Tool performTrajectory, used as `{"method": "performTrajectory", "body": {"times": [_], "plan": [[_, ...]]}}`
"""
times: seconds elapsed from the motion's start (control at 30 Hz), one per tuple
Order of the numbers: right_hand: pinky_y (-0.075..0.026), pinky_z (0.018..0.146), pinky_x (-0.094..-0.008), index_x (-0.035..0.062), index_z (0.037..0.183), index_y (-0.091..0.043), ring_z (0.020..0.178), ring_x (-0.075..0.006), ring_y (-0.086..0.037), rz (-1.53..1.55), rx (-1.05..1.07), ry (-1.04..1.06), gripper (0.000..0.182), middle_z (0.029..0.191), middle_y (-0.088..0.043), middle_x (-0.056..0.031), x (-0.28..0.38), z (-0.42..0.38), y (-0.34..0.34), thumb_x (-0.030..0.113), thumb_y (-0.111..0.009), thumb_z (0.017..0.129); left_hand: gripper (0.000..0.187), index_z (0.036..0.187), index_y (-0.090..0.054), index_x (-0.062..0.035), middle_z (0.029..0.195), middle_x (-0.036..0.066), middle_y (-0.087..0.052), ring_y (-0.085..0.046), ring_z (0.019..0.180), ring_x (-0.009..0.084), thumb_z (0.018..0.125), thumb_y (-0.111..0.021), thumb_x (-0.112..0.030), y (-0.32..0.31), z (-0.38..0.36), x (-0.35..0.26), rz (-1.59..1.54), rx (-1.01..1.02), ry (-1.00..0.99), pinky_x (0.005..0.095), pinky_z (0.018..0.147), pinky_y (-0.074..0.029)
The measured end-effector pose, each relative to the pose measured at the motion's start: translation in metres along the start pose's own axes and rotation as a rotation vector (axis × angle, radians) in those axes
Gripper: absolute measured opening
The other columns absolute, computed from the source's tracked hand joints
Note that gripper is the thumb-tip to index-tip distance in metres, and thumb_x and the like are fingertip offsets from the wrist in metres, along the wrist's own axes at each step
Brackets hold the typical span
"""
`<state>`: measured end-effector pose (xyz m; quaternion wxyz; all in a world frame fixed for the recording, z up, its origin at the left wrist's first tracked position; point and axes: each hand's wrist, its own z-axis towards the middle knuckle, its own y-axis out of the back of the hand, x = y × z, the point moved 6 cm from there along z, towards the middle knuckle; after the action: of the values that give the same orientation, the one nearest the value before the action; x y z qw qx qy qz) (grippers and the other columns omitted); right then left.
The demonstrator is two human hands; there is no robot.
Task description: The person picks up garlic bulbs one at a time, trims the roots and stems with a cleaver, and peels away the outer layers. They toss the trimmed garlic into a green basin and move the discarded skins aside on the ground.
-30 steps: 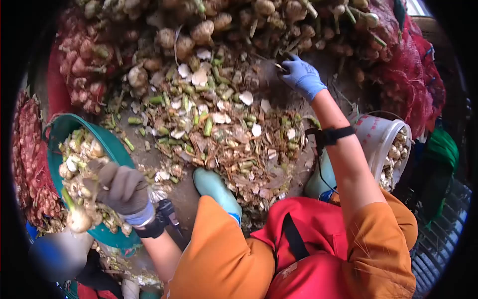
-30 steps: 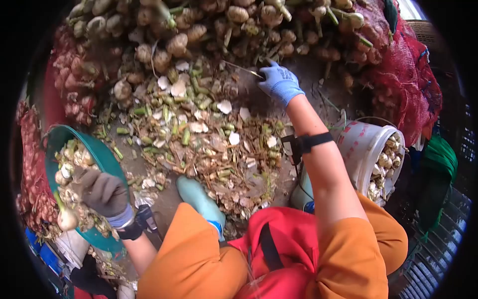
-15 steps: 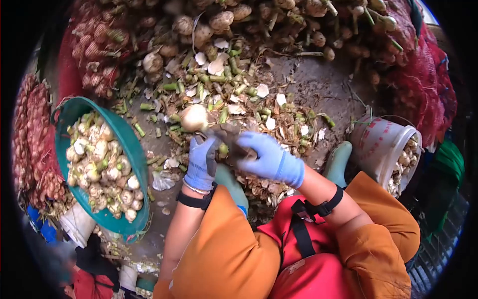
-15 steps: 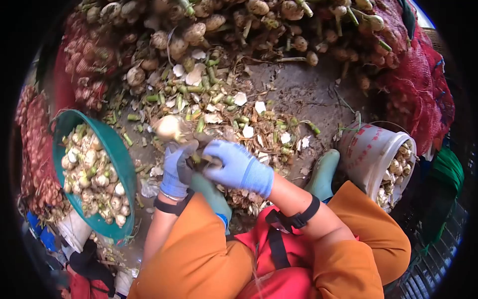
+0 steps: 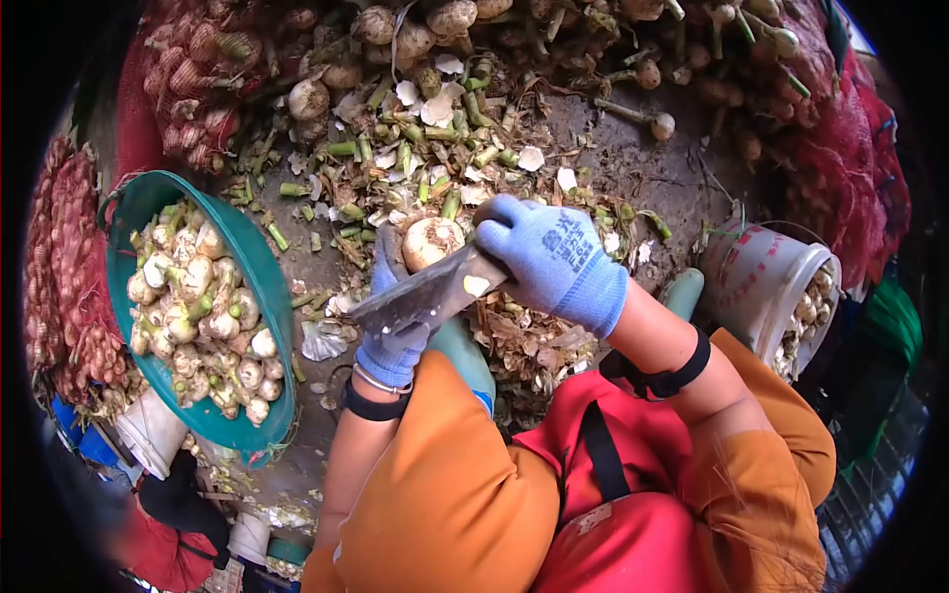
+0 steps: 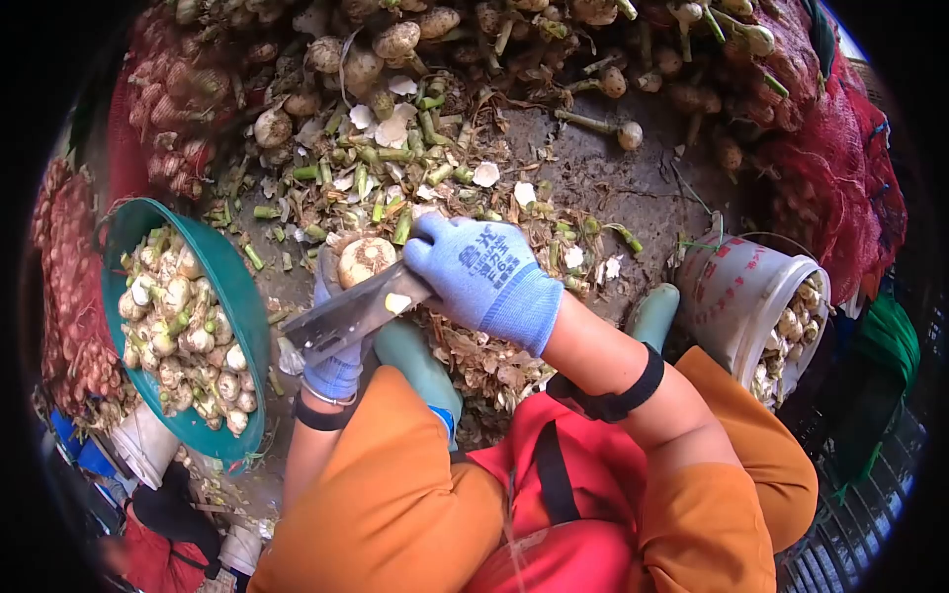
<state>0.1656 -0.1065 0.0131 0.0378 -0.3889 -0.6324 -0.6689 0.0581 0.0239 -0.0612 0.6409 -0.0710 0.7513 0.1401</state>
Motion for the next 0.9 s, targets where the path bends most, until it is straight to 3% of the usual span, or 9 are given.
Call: {"method": "performTrajectory", "body": {"times": [0.13,0.33,0.4,0.6,0.63,0.7,0.77,0.83,0.9], "plan": [[-0.052,0.068,-0.0435,0.0097,0.1,-0.059,0.086,-0.0335,-0.063,0.013,0.027,0.018,0.035,0.102,-0.057,-0.0123,-0.001,0.006,-0.001,0.019,-0.071,0.068,0.072,0.144,-0.033,-0.0108,0.12,0.017,-0.06,-0.062,0.11,0.0242,0.084,-0.074,-0.013,-0.001,-0.007,-0.016,0.444,0.081,-0.203,0.0389,0.091,-0.055],[-0.052,0.069,-0.0449,0.0105,0.096,-0.061,0.085,-0.035,-0.064,0.031,0.007,-0.058,0.026,0.096,-0.059,-0.0131,-0.031,0.012,-0.019,0.02,-0.067,0.072,0.062,0.133,-0.047,-0.0046,0.124,0.015,-0.061,-0.066,0.103,0.022,0.078,-0.075,-0.007,0.005,-0.026,0.008,-0.549,0.005,0.558,0.0319,0.086,-0.056],[-0.054,0.071,-0.0446,0.0107,0.091,-0.067,0.083,-0.0342,-0.067,-0.071,0.074,-0.371,0.017,0.087,-0.066,-0.0144,-0.064,0.017,-0.036,0.021,-0.063,0.077,0.058,0.134,-0.042,-0.0029,0.123,0.014,-0.057,-0.059,0.113,0.026,0.083,-0.07,-0.005,-0.008,-0.017,-0.035,-0.88,0.087,0.232,0.0359,0.092,-0.053],[-0.048,0.064,-0.0292,0.0004,0.089,-0.064,0.069,-0.0099,-0.055,1.128,0.044,-0.68,0.024,0.073,-0.061,-0.0059,-0.062,0.012,-0.056,0.023,-0.067,0.082,0.095,0.143,-0.034,-0.0046,0.129,0.012,-0.052,-0.053,0.119,0.0232,0.067,-0.09,-0.018,0.0,0.002,-0.024,0.125,0.08,0.16,0.0363,0.104,-0.043],[-0.048,0.066,-0.0301,0.0007,0.091,-0.064,0.072,-0.0101,-0.056,1.269,-0.03,-0.604,0.025,0.076,-0.062,-0.0071,-0.045,0.019,-0.04,0.023,-0.067,0.081,0.088,0.143,-0.035,-0.0049,0.132,0.013,-0.052,-0.056,0.118,0.0266,0.072,-0.085,-0.017,-0.008,0.005,-0.03,-0.368,-0.046,0.108,0.039,0.106,-0.042],[-0.05,0.07,-0.0332,0.0027,0.094,-0.064,0.076,-0.0182,-0.062,0.926,-0.06,-0.417,0.026,0.085,-0.064,-0.011,-0.023,0.028,-0.009,0.022,-0.068,0.079,0.073,0.142,-0.038,-0.0039,0.134,0.014,-0.052,-0.06,0.114,0.0287,0.08,-0.076,-0.009,-0.002,-0.003,-0.005,-0.901,-0.108,0.259,0.0382,0.105,-0.045],[-0.053,0.077,-0.0428,0.0073,0.097,-0.065,0.088,-0.0393,-0.063,0.349,-0.115,0.039,0.028,0.1,-0.063,-0.0152,-0.006,0.034,0.011,0.025,-0.068,0.076,0.057,0.136,-0.045,-0.0056,0.13,0.012,-0.055,-0.063,0.109,0.0262,0.084,-0.068,-0.001,0.017,-0.019,0.022,-0.208,0.022,0.206,0.0328,0.092,-0.055],[-0.053,0.079,-0.0441,0.0086,0.096,-0.067,0.086,-0.0373,-0.065,0.039,0.08,-0.17,0.028,0.098,-0.066,-0.0161,-0.053,0.041,-0.011,0.029,-0.065,0.077,0.047,0.128,-0.05,-0.0085,0.122,0.009,-0.06,-0.066,0.1,0.022,0.085,-0.066,0.001,0.02,-0.011,-0.012,-0.702,-0.162,0.443,0.0259,0.07,-0.06],[-0.053,0.079,-0.0441,0.0097,0.095,-0.069,0.085,-0.0366,-0.066,-0.108,0.418,-0.444,0.027,0.093,-0.068,-0.0175,-0.104,0.043,-0.023,0.031,-0.063,0.079,0.04,0.123,-0.051,-0.0093,0.112,0.013,-0.064,-0.07,0.08,0.0225,0.087,-0.069,-0.012,0.06,0.0,-0.022,-0.398,-0.324,0.143,0.0253,0.055,-0.058]]}}
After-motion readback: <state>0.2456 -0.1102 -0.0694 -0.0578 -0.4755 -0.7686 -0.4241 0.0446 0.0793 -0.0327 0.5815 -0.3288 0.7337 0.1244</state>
